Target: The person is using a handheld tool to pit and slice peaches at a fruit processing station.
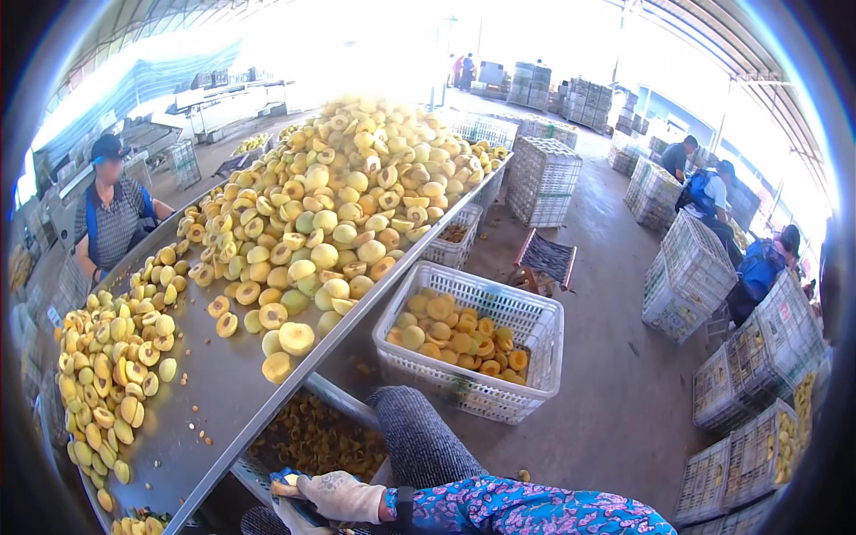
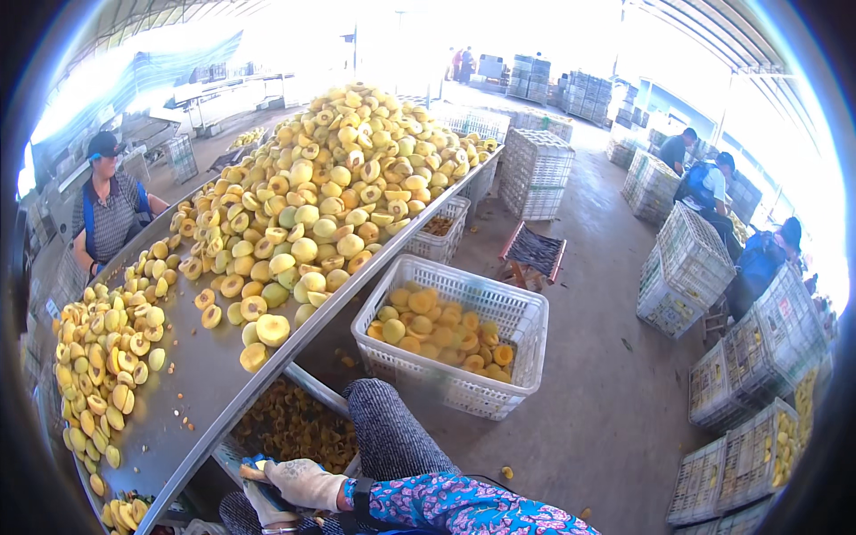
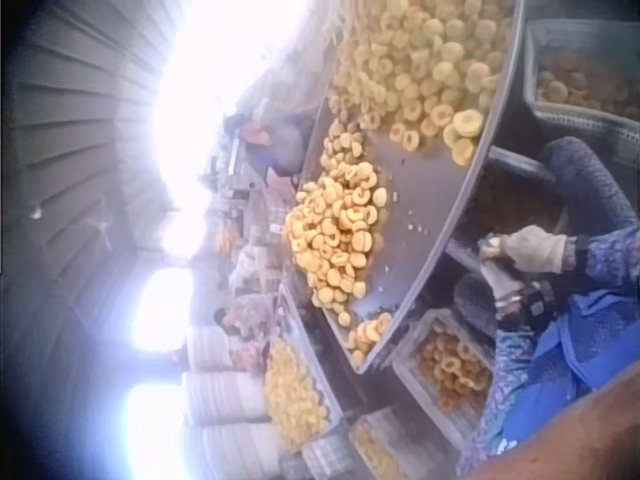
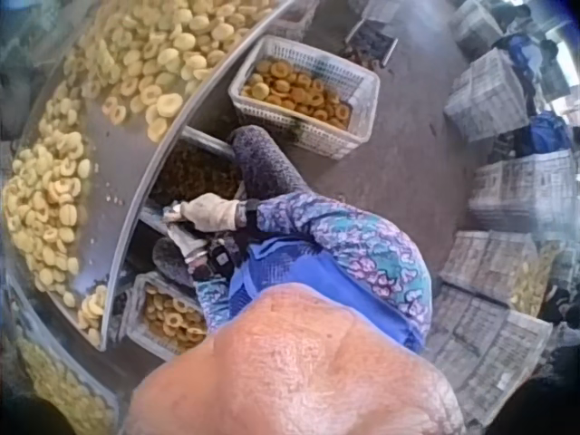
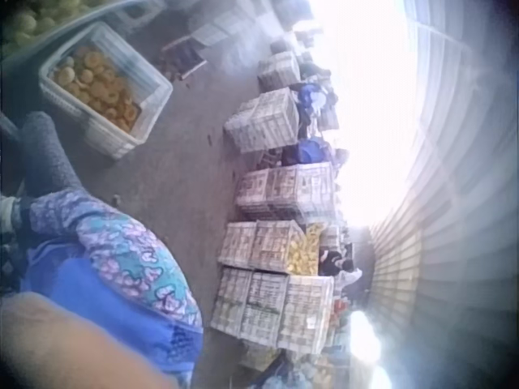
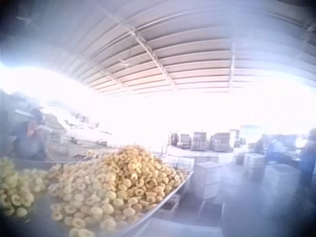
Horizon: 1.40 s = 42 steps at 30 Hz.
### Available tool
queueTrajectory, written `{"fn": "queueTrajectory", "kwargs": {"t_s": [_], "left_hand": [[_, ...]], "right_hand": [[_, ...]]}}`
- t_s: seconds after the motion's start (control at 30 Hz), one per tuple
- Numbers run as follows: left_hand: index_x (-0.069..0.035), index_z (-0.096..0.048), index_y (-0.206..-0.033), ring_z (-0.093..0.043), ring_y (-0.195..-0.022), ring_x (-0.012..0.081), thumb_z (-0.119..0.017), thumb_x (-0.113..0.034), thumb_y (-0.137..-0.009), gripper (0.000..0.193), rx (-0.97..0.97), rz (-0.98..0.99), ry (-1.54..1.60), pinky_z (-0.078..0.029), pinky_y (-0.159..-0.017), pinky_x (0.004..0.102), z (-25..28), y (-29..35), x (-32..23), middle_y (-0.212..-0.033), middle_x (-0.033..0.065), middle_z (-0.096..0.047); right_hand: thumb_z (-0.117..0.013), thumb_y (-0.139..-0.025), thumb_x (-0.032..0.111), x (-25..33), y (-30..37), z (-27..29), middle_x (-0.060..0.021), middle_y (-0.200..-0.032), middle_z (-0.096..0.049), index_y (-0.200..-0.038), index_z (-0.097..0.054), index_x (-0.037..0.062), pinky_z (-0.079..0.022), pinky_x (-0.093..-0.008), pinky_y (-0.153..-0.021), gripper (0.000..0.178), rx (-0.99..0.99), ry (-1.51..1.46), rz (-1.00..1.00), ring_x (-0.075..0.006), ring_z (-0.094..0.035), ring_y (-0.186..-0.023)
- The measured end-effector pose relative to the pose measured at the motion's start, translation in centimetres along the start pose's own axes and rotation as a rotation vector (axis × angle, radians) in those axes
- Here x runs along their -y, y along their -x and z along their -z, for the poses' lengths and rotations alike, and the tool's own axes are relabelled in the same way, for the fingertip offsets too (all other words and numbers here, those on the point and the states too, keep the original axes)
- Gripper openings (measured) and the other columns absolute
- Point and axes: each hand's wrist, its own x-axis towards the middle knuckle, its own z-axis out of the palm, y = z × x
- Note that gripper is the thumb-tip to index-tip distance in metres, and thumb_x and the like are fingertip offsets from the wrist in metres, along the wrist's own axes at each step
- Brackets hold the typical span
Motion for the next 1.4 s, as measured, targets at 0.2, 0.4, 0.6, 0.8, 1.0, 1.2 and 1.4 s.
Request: {"fn": "queueTrajectory", "kwargs": {"t_s": [0.2,0.4,0.6,0.8,1.0,1.2,1.4], "left_hand": [[-0.01,-0.054,-0.096,-0.058,-0.077,0.0199,-0.049,-0.037,-0.093,0.028,-0.064,-0.239,-0.197,-0.049,-0.073,0.0368,2.9,-1.8,0.2,-0.084,0.0053,-0.058],[-0.009,-0.055,-0.1,-0.059,-0.076,0.021,-0.049,-0.034,-0.093,0.027,-0.147,-0.271,-0.399,-0.05,-0.072,0.0362,2.7,-1.0,0.2,-0.086,0.0072,-0.058],[-0.008,-0.056,-0.099,-0.059,-0.077,0.0212,-0.05,-0.037,-0.091,0.031,-0.025,-0.218,-0.389,-0.05,-0.072,0.0363,4.1,-1.0,-0.8,-0.086,0.0081,-0.059],[-0.003,-0.058,-0.098,-0.059,-0.077,0.0202,-0.053,-0.016,-0.086,0.019,-0.091,-0.401,-0.501,-0.05,-0.071,0.0315,3.6,-0.4,-1.3,-0.088,0.0076,-0.06],[-0.001,-0.059,-0.094,-0.059,-0.089,0.0235,-0.055,-0.012,-0.08,0.018,-0.032,-0.422,-0.75,-0.047,-0.08,0.0358,-3.4,7.9,-3.9,-0.096,0.0099,-0.062],[-0.003,-0.06,-0.102,-0.059,-0.093,0.0273,-0.065,-0.021,-0.076,0.032,-0.127,-0.872,-0.977,-0.048,-0.083,0.0365,-0.1,4.2,-3.5,-0.1,0.0139,-0.062],[0.001,-0.058,-0.106,-0.058,-0.094,0.0225,-0.056,-0.016,-0.087,0.025,-0.005,-0.621,-0.671,-0.048,-0.084,0.0356,-8.7,9.4,-2.3,-0.104,0.0125,-0.06]], "right_hand": [[-0.05,-0.089,0.02,-1.1,-1.0,-1.9,-0.0235,-0.095,-0.063,-0.102,-0.053,-0.0018,-0.048,-0.044,-0.079,0.026,-0.11,-0.114,-0.051,-0.0377,-0.062,-0.091],[-0.051,-0.087,0.019,-1.3,-0.9,-2.4,-0.0235,-0.092,-0.063,-0.098,-0.052,-0.0011,-0.046,-0.045,-0.079,0.023,-0.114,-0.181,-0.093,-0.0381,-0.061,-0.093],[-0.054,-0.085,0.017,-2.3,-1.6,-2.2,-0.0229,-0.091,-0.063,-0.103,-0.051,-0.0005,-0.045,-0.0447,-0.08,0.025,-0.028,-0.061,0.043,-0.0384,-0.06,-0.095],[-0.056,-0.083,0.019,-2.6,-2.4,-2.8,-0.024,-0.09,-0.063,-0.099,-0.051,0.0,-0.047,-0.0441,-0.077,0.025,-0.115,-0.147,-0.036,-0.0391,-0.061,-0.09],[-0.059,-0.083,0.023,-6.0,-3.3,-2.0,-0.0228,-0.095,-0.063,-0.101,-0.055,-0.0021,-0.046,-0.0449,-0.081,0.031,-0.184,-0.125,-0.209,-0.039,-0.06,-0.094],[-0.061,-0.086,0.034,-8.5,-2.6,-5.2,-0.0096,-0.084,-0.062,-0.102,-0.059,-0.0025,-0.046,-0.0329,-0.071,0.04,-0.026,-1.019,-0.452,-0.019,-0.06,-0.079],[-0.067,-0.084,0.036,-4.1,-0.4,-3.9,-0.0103,-0.099,-0.064,-0.112,-0.058,-0.0054,-0.047,-0.0238,-0.078,0.051,0.097,-1.393,-0.41,-0.0151,-0.06,-0.088]]}}
